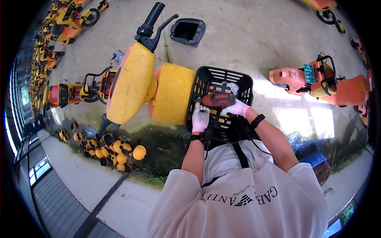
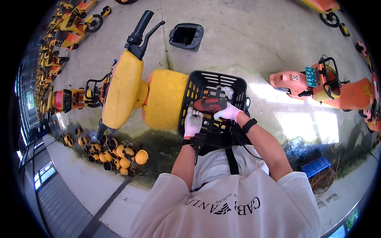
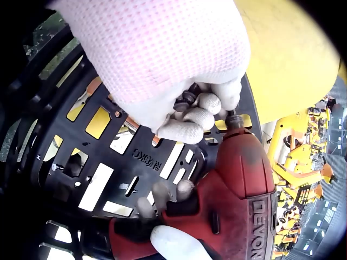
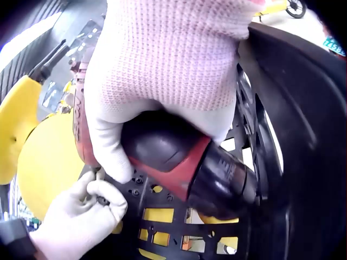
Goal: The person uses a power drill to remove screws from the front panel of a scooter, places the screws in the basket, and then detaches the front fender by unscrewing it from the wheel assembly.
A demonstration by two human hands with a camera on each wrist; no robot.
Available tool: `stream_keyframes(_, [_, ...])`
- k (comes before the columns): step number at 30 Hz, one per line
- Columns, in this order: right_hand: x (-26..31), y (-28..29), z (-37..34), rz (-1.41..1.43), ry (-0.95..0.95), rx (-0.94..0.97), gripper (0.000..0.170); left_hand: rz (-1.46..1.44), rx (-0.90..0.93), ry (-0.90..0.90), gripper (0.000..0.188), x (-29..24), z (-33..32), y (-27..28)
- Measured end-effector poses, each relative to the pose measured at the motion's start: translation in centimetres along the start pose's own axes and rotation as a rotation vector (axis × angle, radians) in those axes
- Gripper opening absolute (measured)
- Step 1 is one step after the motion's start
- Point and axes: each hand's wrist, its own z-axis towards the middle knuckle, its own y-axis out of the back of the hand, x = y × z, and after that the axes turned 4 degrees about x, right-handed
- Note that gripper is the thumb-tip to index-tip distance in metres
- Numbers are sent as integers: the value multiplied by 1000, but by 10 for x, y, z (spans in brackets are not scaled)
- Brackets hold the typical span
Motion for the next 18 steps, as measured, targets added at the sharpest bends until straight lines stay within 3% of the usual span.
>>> stream_keyframes(2, [9, -2, -5, 69, -8, 73, 42, -27, -74, 38, 20, -3, 0, 8])
stream_keyframes(4, [4, -2, -3, 137, -17, 149, 36, -132, -33, 102, 24, -11, -2, 0])
stream_keyframes(6, [-10, -7, 2, 418, -107, 171, 32, -240, -1, 163, 29, -12, -5, -5])
stream_keyframes(8, [-13, -11, 3, 451, -75, 165, 27, -265, -38, 171, 41, -12, -2, -10])
stream_keyframes(11, [-9, -15, -2, 822, -206, 241, 16, -279, -139, 170, 44, -9, 6, -9])
stream_keyframes(12, [-8, -17, -5, 861, -190, 295, 16, -280, -194, 158, 44, -9, 9, -11])
stream_keyframes(16, [-12, -28, -11, 704, -71, 166, 12, -279, -237, 165, 43, -8, 11, -9])
stream_keyframes(18, [-14, -27, -9, 765, -225, 110, 11, -247, -192, 166, 46, -7, 13, -8])
